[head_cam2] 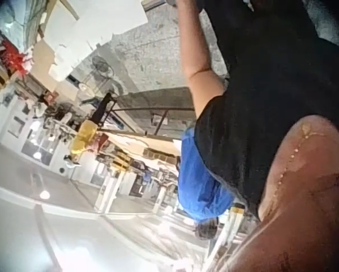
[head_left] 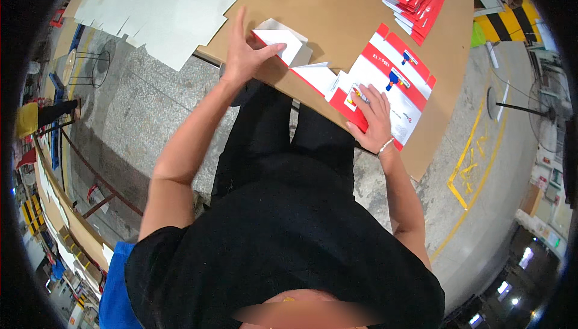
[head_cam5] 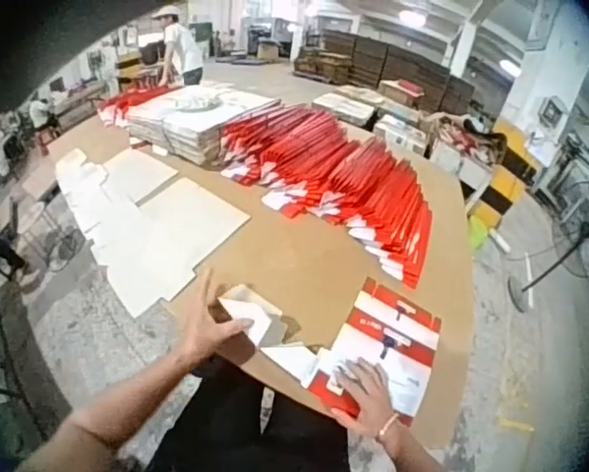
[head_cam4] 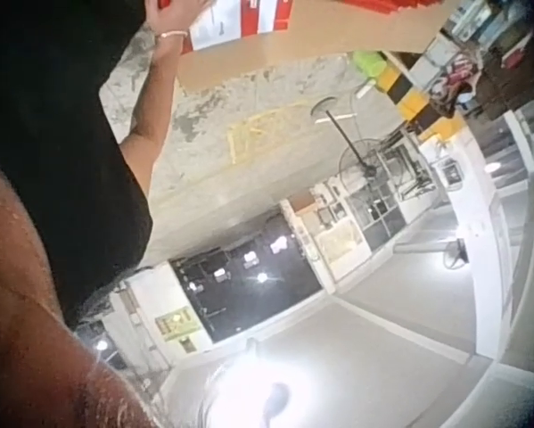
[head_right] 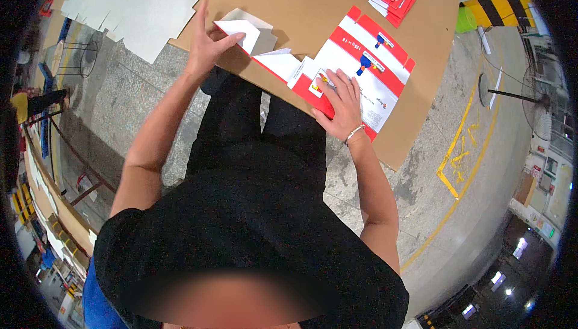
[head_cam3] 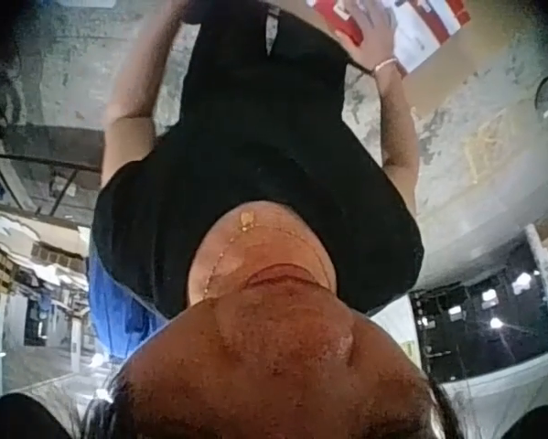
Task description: Folding and stacking cardboard boxes at a work table in a factory.
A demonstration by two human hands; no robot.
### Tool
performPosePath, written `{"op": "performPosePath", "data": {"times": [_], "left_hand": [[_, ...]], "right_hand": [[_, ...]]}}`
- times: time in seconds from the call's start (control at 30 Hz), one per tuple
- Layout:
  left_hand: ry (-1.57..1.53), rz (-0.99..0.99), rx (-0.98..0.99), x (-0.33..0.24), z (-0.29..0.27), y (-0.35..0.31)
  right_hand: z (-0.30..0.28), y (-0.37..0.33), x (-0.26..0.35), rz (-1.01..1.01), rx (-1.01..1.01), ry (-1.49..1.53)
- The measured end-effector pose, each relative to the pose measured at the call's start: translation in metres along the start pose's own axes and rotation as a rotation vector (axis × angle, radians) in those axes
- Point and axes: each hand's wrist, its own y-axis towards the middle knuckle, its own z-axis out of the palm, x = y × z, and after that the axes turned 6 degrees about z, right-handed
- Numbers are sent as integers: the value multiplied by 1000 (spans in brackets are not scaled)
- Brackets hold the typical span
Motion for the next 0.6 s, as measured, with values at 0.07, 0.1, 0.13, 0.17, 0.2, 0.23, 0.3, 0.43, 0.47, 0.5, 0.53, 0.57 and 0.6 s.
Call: {"op": "performPosePath", "data": {"times": [0.07, 0.1, 0.13, 0.17, 0.2, 0.23, 0.3, 0.43, 0.47, 0.5, 0.53, 0.57, 0.6], "left_hand": [[-307, -142, -107, 3, 27, -10], [-608, -286, -218, 7, 35, -16], [-547, -311, -204, 14, 38, -17], [-546, -315, -204, 20, 40, -22], [-195, -64, -60, 25, 44, -30], [157, 187, 88, 25, 48, -33], [414, 679, 224, 28, 51, -22], [614, 762, 857, 12, 45, -14], [675, 791, 874, 11, 44, -16], [737, 820, 890, 10, 43, -16], [739, 819, 893, 12, 44, -17], [837, 833, 889, 13, 46, -19], [935, 845, 882, 15, 47, -20]], "right_hand": [[2, -2, 1, 8, 20, 31], [3, -2, 1, 14, 21, 29], [4, -1, 1, -12, 8, 43], [5, -1, 2, -37, -5, 59], [5, -3, 4, -8, 0, 96], [5, -3, 4, -3, -1, 98], [7, -3, 4, -45, 18, -4], [9, -3, 8, -13, 35, -78], [8, -1, 11, -13, 59, -112], [8, 0, 13, -14, 84, -146], [7, 0, 13, -13, 83, -142], [7, 0, 13, -16, 100, -165], [6, 1, 14, -20, 118, -189]]}}
